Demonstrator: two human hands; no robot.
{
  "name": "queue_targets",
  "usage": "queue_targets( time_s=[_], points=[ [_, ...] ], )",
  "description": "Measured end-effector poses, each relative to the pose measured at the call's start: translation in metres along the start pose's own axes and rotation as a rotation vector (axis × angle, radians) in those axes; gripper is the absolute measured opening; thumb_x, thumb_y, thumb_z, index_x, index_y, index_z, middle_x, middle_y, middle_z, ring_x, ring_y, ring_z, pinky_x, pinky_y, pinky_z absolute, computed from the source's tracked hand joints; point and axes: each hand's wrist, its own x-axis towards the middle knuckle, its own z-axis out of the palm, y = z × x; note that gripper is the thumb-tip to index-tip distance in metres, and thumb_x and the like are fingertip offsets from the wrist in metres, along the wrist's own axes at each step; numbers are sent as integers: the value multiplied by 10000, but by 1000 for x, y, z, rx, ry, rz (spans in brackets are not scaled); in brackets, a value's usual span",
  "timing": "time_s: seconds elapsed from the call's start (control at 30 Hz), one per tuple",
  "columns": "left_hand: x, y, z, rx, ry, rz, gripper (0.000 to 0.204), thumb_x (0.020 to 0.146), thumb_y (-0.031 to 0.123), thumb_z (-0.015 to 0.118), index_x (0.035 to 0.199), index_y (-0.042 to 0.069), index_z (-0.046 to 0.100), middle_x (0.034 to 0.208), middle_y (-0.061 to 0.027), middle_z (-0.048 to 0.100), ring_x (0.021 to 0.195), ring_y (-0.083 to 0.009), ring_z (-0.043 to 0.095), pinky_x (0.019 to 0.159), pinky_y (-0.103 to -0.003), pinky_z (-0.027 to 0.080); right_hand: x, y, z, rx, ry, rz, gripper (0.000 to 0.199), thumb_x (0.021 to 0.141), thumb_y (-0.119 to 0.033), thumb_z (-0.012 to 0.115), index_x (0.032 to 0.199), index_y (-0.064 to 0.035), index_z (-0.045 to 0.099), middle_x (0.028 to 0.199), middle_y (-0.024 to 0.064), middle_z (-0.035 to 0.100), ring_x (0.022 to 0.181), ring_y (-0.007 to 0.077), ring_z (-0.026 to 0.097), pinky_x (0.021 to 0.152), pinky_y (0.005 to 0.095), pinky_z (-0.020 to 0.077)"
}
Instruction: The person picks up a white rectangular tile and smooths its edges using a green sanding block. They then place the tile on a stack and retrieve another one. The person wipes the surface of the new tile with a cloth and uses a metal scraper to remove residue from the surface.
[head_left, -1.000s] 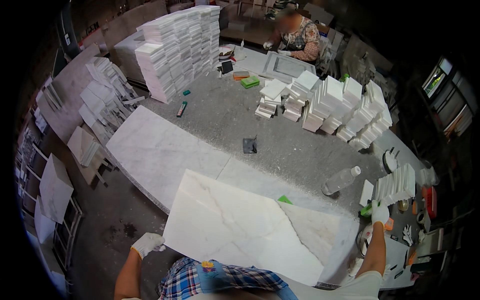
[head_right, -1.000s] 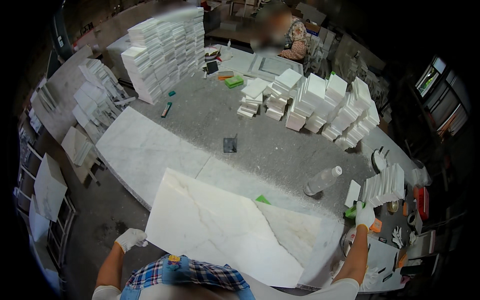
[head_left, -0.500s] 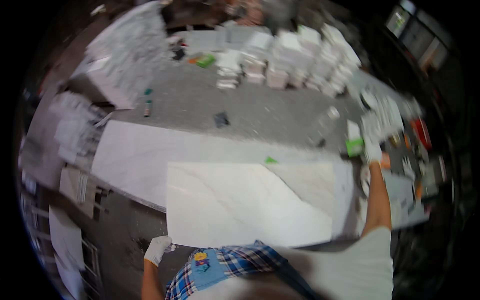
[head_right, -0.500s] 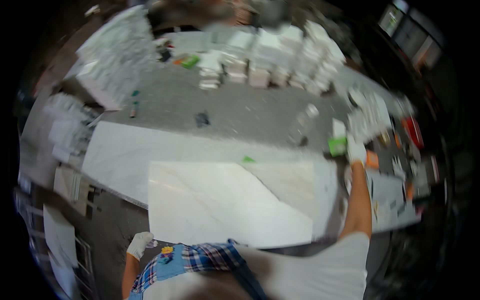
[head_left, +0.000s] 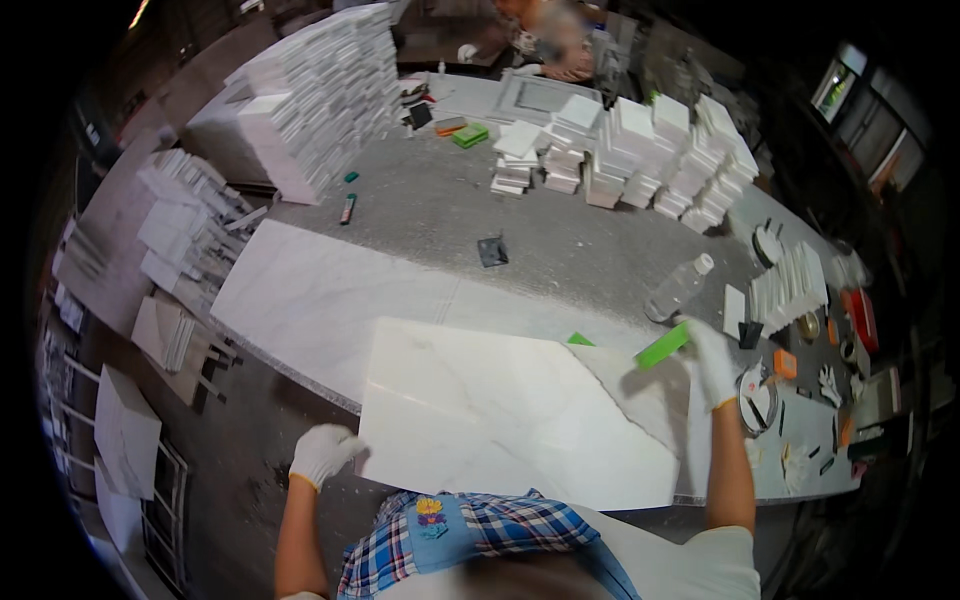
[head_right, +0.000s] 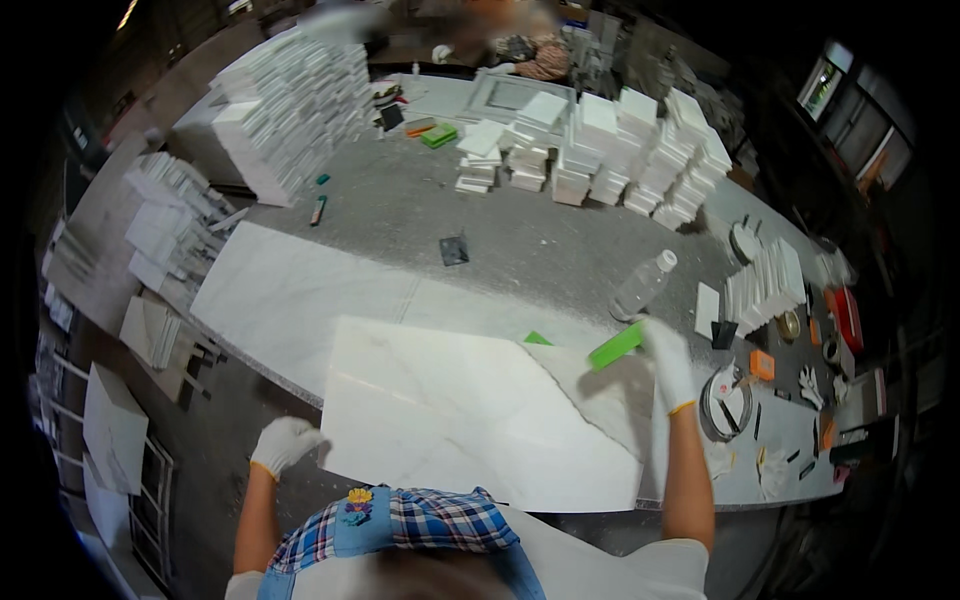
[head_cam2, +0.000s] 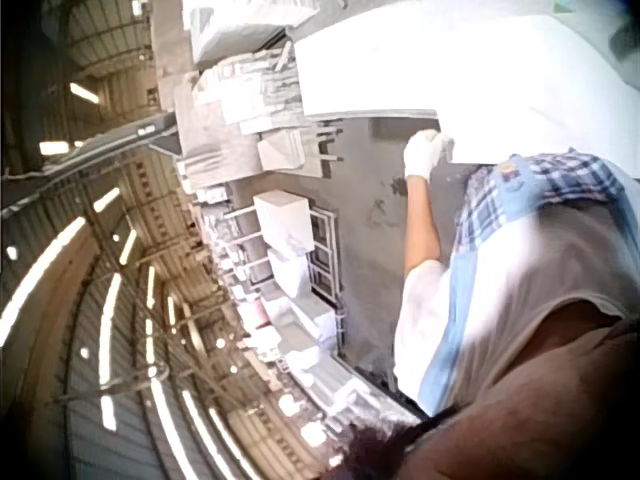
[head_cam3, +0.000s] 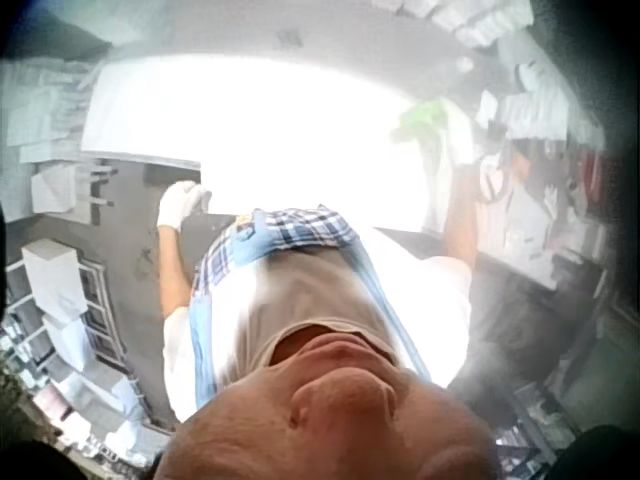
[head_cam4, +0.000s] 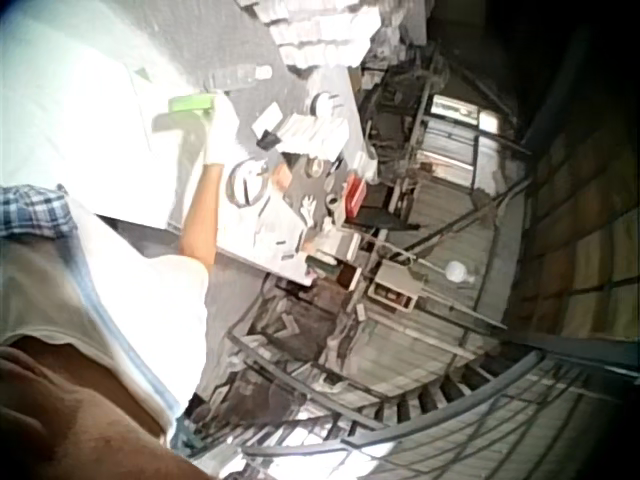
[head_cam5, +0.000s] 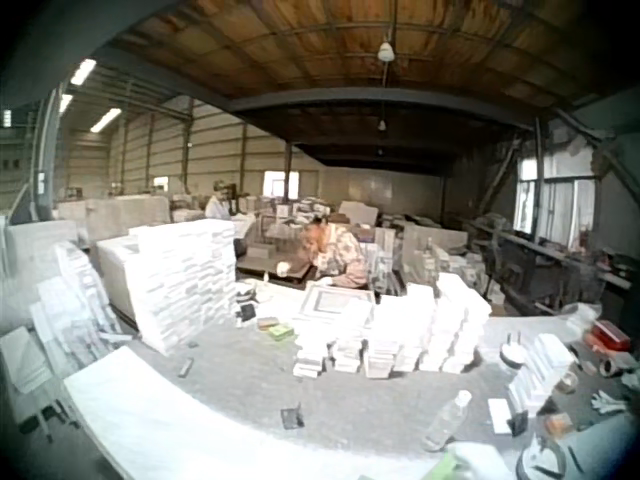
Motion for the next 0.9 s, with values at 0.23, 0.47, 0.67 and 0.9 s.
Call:
queue_targets(
  time_s=[0.23,0.47,0.67,0.9],
  points=[
    [5,93,-5,-681,-72,582,758,841,326,716,1445,-30,427,1352,-237,560,1203,-297,591,1028,-355,454,-69,-95,203,-31,-458,-198,405,973,-317,585,1245,-28,664,1196,144,689,1060,226,648,962,333,489],
    [-16,25,3,-886,-37,664,705,864,273,663,1460,22,383,1267,-170,562,1193,-262,540,1053,-348,406,-127,-105,358,220,-504,-17,426,977,-338,594,1264,-28,652,1185,146,694,1074,207,640,956,322,481],
    [10,-105,35,-1434,13,357,549,1036,399,498,1446,36,463,1201,-80,631,1061,-127,583,884,-281,489,-161,-97,413,-243,-319,-354,462,972,-324,587,1311,-10,594,1212,210,636,1123,334,600,993,400,457],
    [25,-155,100,-1510,-98,199,541,992,274,515,1459,19,419,1378,-116,526,1258,-200,489,1076,-319,372,-180,-52,407,-968,90,-634,507,895,-302,640,1305,-11,570,1342,249,517,1229,447,472,1044,504,383]
  ],
)
